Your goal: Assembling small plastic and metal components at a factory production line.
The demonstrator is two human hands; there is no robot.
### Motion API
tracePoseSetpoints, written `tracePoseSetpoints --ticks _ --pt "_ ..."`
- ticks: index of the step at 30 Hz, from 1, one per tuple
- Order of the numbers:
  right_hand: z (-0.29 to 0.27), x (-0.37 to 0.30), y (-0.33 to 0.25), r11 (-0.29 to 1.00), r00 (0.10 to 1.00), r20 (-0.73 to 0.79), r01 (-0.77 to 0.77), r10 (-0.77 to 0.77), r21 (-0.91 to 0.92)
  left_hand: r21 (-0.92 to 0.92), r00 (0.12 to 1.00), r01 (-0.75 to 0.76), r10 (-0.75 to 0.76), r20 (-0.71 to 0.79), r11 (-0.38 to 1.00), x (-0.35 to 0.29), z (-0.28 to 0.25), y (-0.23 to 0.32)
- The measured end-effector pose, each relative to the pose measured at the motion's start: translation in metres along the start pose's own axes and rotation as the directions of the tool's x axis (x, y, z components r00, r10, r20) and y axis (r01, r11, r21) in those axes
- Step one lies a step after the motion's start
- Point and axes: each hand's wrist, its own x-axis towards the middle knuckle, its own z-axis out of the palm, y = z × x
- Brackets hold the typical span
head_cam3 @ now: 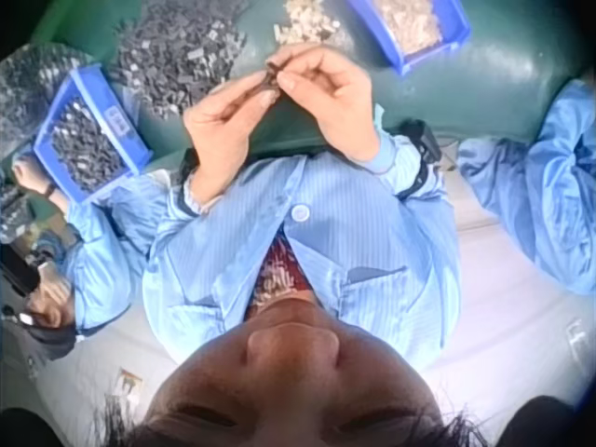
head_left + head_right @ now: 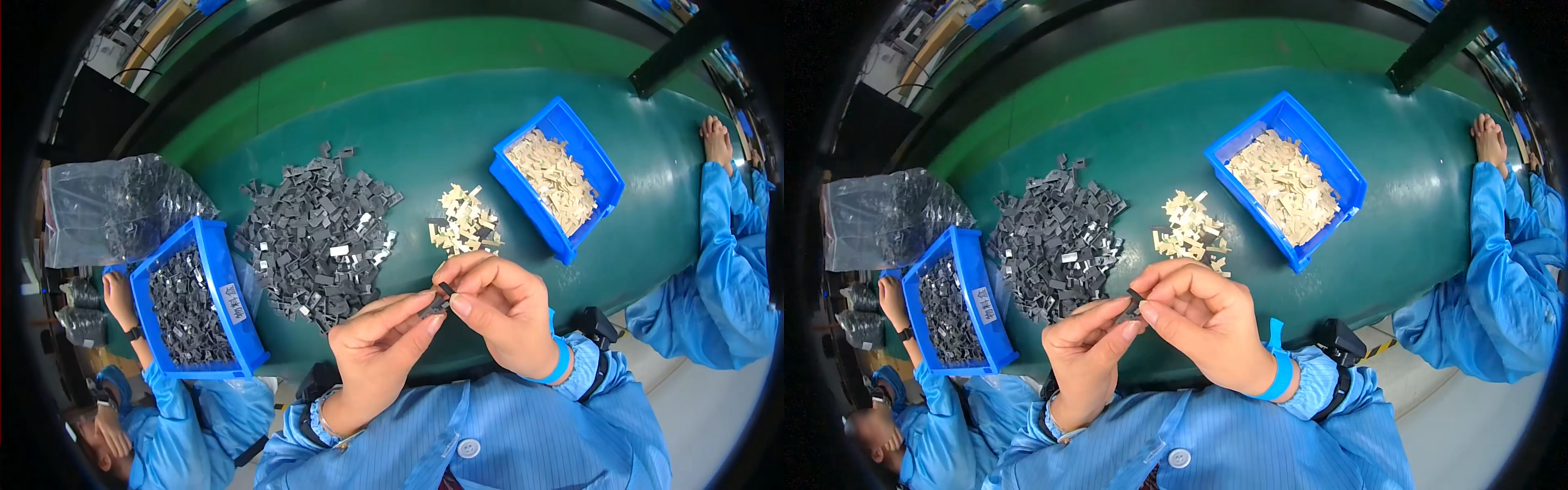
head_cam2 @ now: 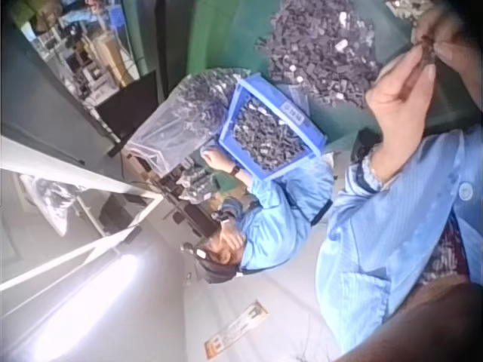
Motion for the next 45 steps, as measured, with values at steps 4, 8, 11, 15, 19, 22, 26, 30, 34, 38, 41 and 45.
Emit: tracePoseSetpoints --ticks 4,8,11,15,19,22,26,30,34,38,41,45 --pt "0.001 -0.002 0.001 1.0 1.0 -0.018 0.0 -0.001 -0.004 0.037 0.999 -0.047 0.047 -0.005 0.998 0.0 0.002 0.0" --pt "0.002 -0.002 0.002 1.0 1.0 -0.029 0.006 -0.006 -0.027 0.026 0.999 -0.038 0.039 -0.011 0.999 -0.001 0.003 -0.001" --pt "0.003 -0.001 0.004 0.999 0.999 -0.036 0.004 -0.006 -0.038 0.042 0.999 -0.047 0.048 -0.021 0.998 -0.001 0.001 -0.002" --pt "0.005 -0.002 0.002 1.0 0.999 -0.043 0.013 -0.014 -0.025 0.047 0.999 -0.048 0.049 -0.019 0.998 -0.002 0.002 0.0" --pt "0.005 0.0 0.005 0.996 0.998 -0.035 0.047 -0.05 -0.08 0.045 0.998 -0.062 0.063 -0.018 0.997 0.0 0.001 0.0" --pt "0.005 -0.001 0.006 0.99 0.997 -0.037 0.07 -0.075 -0.119 0.008 0.998 -0.057 0.057 -0.013 0.998 0.0 0.001 0.0" --pt "0.004 0.0 0.008 0.96 0.987 -0.007 0.154 -0.16 -0.235 -0.023 0.998 -0.056 0.055 -0.014 0.998 -0.002 0.002 0.0" --pt "-0.001 0.006 0.0 0.85 0.985 0.069 0.172 -0.159 -0.498 -0.052 0.998 -0.066 0.065 -0.027 0.996 -0.004 0.0 -0.002" --pt "-0.008 0.007 -0.01 0.977 0.985 0.067 -0.145 0.157 -0.159 -0.198 0.998 -0.054 0.062 0.032 0.979 -0.005 -0.001 -0.003" --pt "-0.012 0.01 -0.02 0.89 0.884 0.179 -0.45 0.432 0.073 -0.259 0.994 0.038 -0.008 0.113 0.965 -0.001 -0.006 -0.006" --pt "-0.013 0.012 -0.016 0.869 0.869 0.182 -0.482 0.459 0.11 -0.299 0.988 0.103 -0.063 0.141 0.949 0.002 -0.009 -0.005" --pt "-0.019 0.011 -0.015 0.855 0.851 0.227 -0.506 0.473 0.116 -0.323 0.972 0.135 -0.062 0.227 0.937 0.003 -0.009 -0.004"
